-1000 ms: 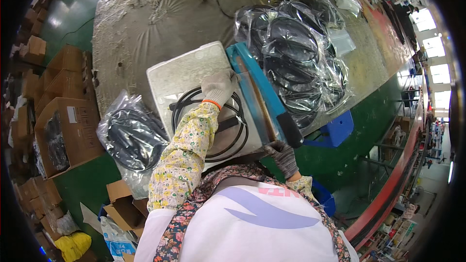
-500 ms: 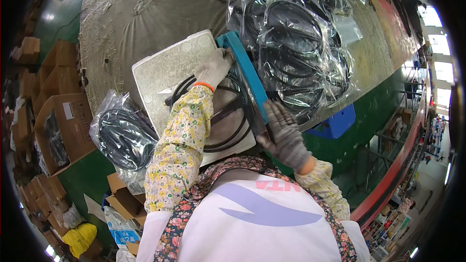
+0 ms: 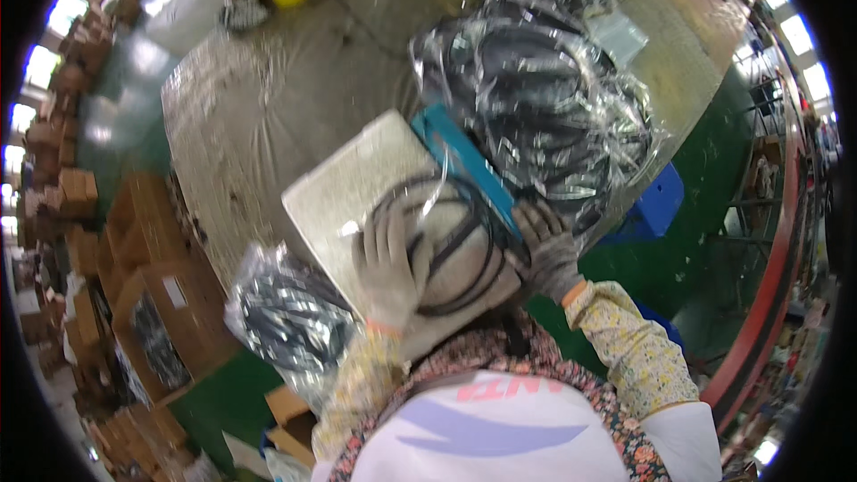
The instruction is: The person packages coiled cables by inserting them into plastic bags and sealing the bags using a heat sealer.
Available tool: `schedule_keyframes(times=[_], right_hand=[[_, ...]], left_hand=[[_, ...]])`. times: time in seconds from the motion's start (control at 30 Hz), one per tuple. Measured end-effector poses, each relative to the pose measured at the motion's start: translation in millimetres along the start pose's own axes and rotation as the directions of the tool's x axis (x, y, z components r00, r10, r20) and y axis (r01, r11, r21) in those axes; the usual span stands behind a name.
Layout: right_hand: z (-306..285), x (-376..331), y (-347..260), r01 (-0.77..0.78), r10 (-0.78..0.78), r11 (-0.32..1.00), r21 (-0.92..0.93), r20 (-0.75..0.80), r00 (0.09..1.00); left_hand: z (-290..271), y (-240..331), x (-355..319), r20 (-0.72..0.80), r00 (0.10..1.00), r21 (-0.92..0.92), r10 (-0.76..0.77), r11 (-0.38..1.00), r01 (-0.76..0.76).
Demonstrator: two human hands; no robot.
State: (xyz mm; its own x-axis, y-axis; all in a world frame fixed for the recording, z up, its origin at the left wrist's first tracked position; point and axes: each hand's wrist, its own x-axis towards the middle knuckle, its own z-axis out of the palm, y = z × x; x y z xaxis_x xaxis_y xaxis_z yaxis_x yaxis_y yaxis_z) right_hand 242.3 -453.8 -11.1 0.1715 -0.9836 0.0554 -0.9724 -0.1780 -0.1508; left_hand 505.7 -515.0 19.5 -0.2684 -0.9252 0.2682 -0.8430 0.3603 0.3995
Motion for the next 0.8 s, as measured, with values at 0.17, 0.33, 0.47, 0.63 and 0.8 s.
schedule_keyframes(times=[0.17, 0.33, 0.47, 0.63, 0.8], right_hand=[[14, -12, -4, 0.063, -0.062, 0.998, -0.027, 0.015, 0.998], [7, -8, -2, 0.032, -0.027, 0.997, -0.065, 0.063, 0.998], [-3, 6, -1, 0.039, -0.039, 0.999, -0.018, -0.002, 0.999], [3, 6, 3, 0.054, -0.053, 0.998, 0.037, -0.027, 0.998], [8, 3, 0, 0.11, -0.105, 0.993, 0.049, -0.1, 0.99]], left_hand=[[32, -25, -87, 0.113, 0.993, 0.094, -0.02, 0.996, 0.01], [14, -16, -67, 0.212, 0.977, 0.098, -0.016, 0.995, -0.005], [27, -23, -61, 0.21, 0.977, 0.075, -0.045, 0.997, 0.03], [20, -25, -59, 0.255, 0.966, 0.1, -0.037, 0.995, 0.012], [8, -46, -20, -0.084, 0.996, 0.118, 0.005, 0.993, 0.005]])
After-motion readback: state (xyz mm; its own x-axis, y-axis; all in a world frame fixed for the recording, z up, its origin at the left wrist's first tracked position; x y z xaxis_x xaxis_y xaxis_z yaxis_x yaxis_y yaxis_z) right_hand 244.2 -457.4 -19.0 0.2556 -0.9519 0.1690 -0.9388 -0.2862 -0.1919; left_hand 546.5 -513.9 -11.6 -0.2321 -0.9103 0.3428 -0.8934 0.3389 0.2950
